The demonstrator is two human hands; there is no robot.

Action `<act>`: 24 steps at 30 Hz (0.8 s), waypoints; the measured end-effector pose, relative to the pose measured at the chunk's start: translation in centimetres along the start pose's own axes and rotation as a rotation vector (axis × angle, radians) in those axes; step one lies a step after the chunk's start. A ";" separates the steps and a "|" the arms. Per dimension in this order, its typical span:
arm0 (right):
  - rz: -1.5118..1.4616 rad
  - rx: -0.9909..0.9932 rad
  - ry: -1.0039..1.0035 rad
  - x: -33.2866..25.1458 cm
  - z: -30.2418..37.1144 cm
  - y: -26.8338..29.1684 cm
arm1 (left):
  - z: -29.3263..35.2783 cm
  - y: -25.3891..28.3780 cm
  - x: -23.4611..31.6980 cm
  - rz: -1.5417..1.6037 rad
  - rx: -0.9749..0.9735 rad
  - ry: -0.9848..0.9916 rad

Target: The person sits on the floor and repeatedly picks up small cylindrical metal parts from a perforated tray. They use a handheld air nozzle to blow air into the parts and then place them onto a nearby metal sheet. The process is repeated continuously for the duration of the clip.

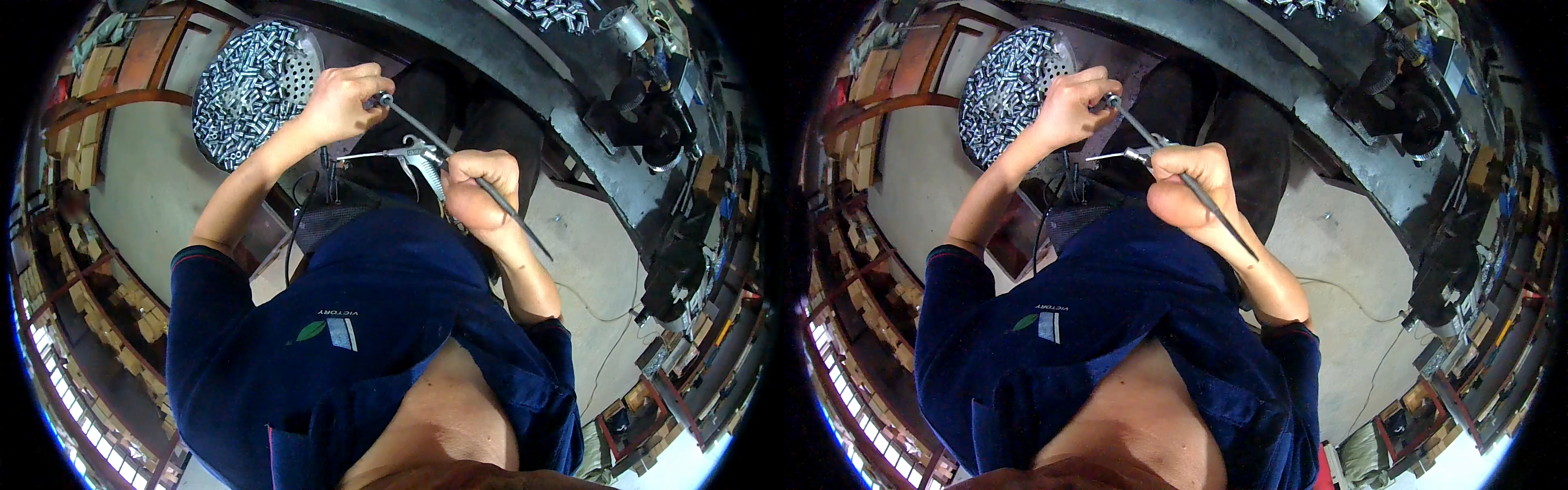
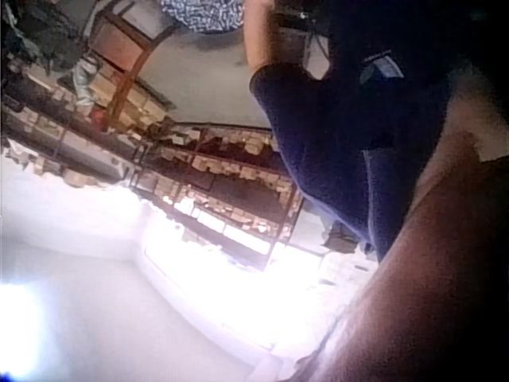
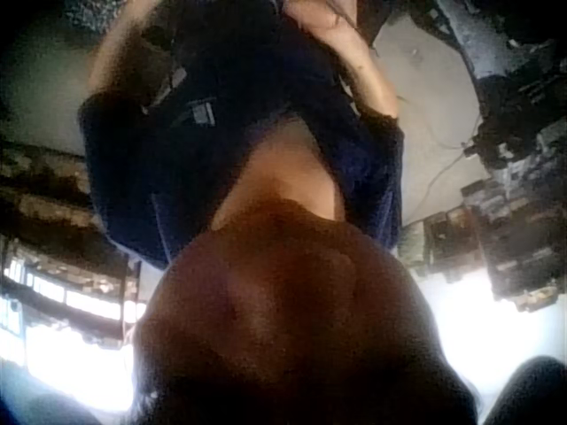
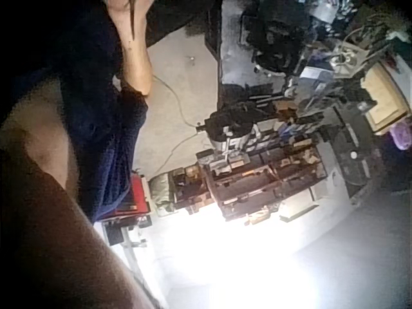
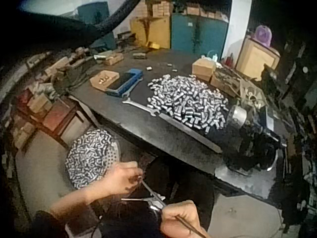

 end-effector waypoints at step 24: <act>0.149 0.095 0.075 0.9 2.8 2.2 | -21.8 -6.6 -2.1 0.115 0.017 -0.213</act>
Point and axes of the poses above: each hand's wrist, its own z-axis away from the middle knuckle, its own y-axis out of the back of the hand, x = y × z, the point moved 6 cm from there along -z, towards the middle knuckle, and after that the axes turned 3 degrees about -y, right-handed, at the moved point
